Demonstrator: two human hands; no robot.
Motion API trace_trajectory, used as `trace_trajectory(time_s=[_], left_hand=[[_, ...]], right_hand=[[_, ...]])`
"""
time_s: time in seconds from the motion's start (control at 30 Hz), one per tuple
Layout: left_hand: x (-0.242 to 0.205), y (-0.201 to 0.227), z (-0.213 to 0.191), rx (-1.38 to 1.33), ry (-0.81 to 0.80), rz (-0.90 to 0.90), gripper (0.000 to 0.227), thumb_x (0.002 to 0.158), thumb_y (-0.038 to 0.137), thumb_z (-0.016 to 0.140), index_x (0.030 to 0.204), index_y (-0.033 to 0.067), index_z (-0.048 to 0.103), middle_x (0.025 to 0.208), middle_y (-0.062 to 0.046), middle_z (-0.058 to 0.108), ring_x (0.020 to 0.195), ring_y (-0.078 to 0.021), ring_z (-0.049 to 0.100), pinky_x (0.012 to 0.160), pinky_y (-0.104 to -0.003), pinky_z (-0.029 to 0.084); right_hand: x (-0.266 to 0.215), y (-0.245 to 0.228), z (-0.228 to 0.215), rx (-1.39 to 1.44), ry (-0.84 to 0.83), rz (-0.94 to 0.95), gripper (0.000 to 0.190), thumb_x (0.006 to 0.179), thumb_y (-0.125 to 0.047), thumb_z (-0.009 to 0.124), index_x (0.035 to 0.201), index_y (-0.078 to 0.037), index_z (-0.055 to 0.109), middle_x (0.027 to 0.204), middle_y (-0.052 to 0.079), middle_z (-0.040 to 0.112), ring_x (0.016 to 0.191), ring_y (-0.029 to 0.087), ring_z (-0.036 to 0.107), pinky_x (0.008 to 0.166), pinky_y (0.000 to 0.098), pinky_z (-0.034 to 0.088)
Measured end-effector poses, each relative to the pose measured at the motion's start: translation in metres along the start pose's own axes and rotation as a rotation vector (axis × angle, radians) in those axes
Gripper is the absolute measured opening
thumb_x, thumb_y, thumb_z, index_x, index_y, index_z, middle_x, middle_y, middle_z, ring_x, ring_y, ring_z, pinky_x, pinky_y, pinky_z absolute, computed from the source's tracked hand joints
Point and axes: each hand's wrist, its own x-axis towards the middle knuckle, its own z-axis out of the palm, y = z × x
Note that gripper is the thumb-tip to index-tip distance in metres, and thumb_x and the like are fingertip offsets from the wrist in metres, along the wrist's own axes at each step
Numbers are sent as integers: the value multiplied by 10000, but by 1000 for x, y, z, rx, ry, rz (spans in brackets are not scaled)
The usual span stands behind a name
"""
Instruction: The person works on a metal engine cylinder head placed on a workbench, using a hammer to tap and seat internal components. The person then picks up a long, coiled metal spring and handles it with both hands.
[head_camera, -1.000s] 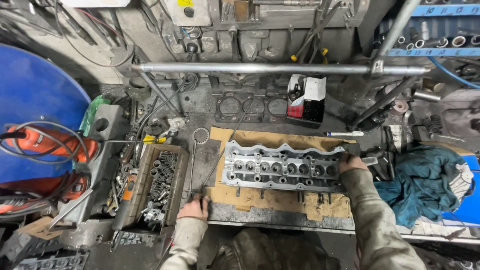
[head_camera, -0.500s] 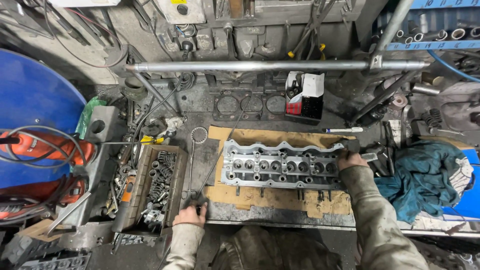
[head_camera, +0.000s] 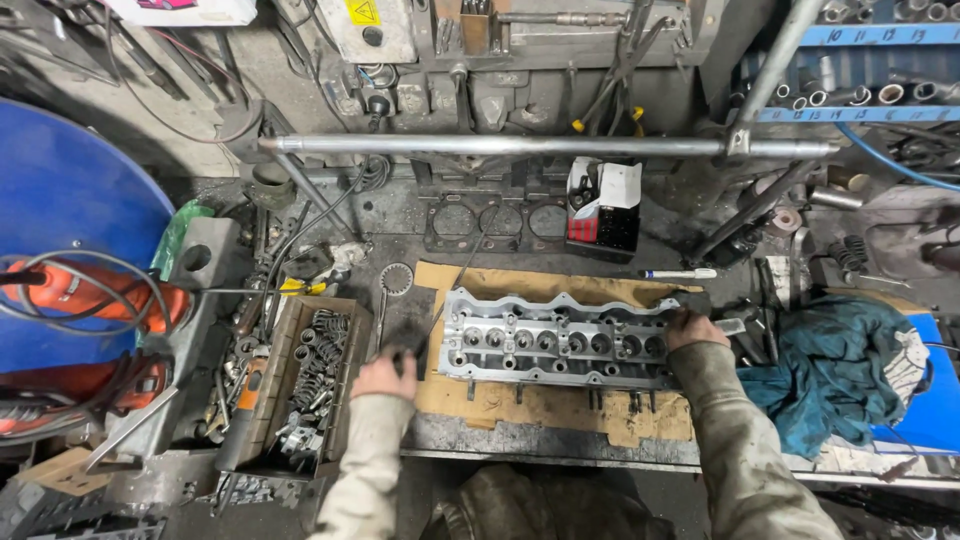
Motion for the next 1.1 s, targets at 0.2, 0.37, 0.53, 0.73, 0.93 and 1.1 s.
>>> trace_trajectory(time_s=[0.2, 0.37, 0.53, 0.73, 0.93, 1.1], left_hand=[[68, 92, 24, -272, -46, 33, 790, 908, 708, 565, 1337, 45, 558, 1210, -273, 674, 1169, -425, 648, 1016, -496, 509], [122, 87, 97, -141, 137, 21, 692, 900, 670, 574, 1181, 45, 672, 1142, -279, 700, 1124, -474, 651, 976, -527, 516], [91, 67, 97, -136, 299, 69, 650, 984, 642, 488, 1158, 46, 684, 1038, -304, 717, 1033, -513, 665, 936, -573, 509], [-1, 50, 65, -332, 371, 182, 546, 1044, 492, 413, 1221, 37, 658, 968, -296, 733, 955, -516, 674, 874, -583, 506], [-32, 28, 67, -510, 509, 385, 407, 1049, 316, 457, 1216, 4, 660, 1003, -285, 724, 913, -487, 689, 798, -524, 543], [-44, 18, 78, -578, 560, 425, 372, 1058, 252, 450, 1238, 15, 674, 1022, -259, 734, 914, -436, 715, 798, -480, 557]], right_hand=[[-3, 0, 2, 3, 53, -47, 484, 1054, -474, 399, 1195, -93, 662, 1038, 301, 735, 1003, 524, 681, 920, 580, 536], [6, 8, 15, -37, 14, 33, 532, 1060, -507, 408, 1117, -67, 702, 1013, 305, 732, 988, 511, 690, 928, 555, 542], [-50, -3, -23, 91, -7, 36, 527, 1080, -473, 370, 1103, -69, 708, 993, 310, 721, 950, 514, 702, 884, 555, 565], [-111, 32, -31, 171, 252, -75, 491, 1104, -434, 386, 1112, -41, 680, 975, 308, 699, 932, 551, 647, 818, 605, 528], [-129, -50, -136, 284, 286, -557, 502, 990, -413, 563, 1330, -56, 658, 1334, 309, 582, 1148, 457, 610, 944, 528, 522], [-7, -107, -46, -547, -644, -906, 474, 1080, -375, 213, 1522, -344, 381, 1603, -43, 348, 1407, 212, 431, 1104, 441, 364]])
